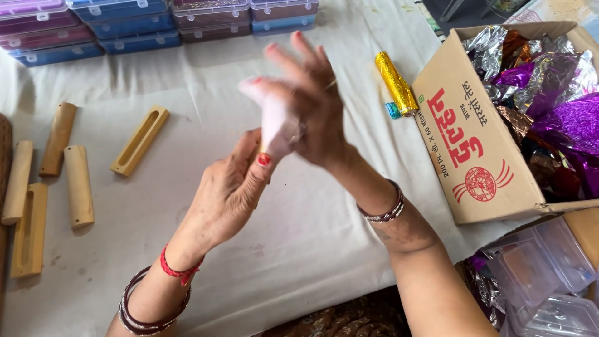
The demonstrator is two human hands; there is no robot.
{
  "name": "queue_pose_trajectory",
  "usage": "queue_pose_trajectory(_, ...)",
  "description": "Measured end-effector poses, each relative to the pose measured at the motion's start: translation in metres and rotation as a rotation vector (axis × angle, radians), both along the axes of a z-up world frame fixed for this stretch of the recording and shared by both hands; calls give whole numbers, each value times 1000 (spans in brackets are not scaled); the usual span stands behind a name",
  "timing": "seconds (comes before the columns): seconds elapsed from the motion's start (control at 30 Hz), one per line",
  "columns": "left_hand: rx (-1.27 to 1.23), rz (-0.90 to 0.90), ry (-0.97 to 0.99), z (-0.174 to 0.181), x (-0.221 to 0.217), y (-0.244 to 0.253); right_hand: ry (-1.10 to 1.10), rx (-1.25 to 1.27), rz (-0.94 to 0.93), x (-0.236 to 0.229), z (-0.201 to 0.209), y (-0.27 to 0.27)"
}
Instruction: Cleaning wooden blocks with a cloth and wrapping them in decorative foil.
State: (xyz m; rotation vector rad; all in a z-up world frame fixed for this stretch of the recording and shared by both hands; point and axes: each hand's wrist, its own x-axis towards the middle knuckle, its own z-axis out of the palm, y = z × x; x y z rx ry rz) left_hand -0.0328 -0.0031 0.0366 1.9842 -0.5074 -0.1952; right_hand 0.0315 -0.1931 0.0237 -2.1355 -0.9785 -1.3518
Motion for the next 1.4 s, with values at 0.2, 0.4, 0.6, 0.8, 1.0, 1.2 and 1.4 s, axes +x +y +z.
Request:
queue_pose_trajectory(0.2,-49,-38,29,2,-1,5,581,705,394,41,-49,-52)
queue_pose_trajectory(0.4,-100,75,113,-9,18,-5,236,883,287,-23,6,-8)
queue_pose_trajectory(0.6,-182,-130,-830,-71,35,-6,49,144,401,-20,-30,20)
queue_pose_trajectory(0.8,-233,-84,252,-26,19,1,28,43,97,9,-19,-16)
queue_pose_trajectory(1.0,-293,-69,252,-35,18,8,83,133,-16,-7,-27,12)
queue_pose_trajectory(1.2,-312,46,199,-67,24,13,39,29,110,-19,-28,29)
queue_pose_trajectory(1.4,-38,-2,222,2,2,-3,69,141,-42,9,-24,-9)
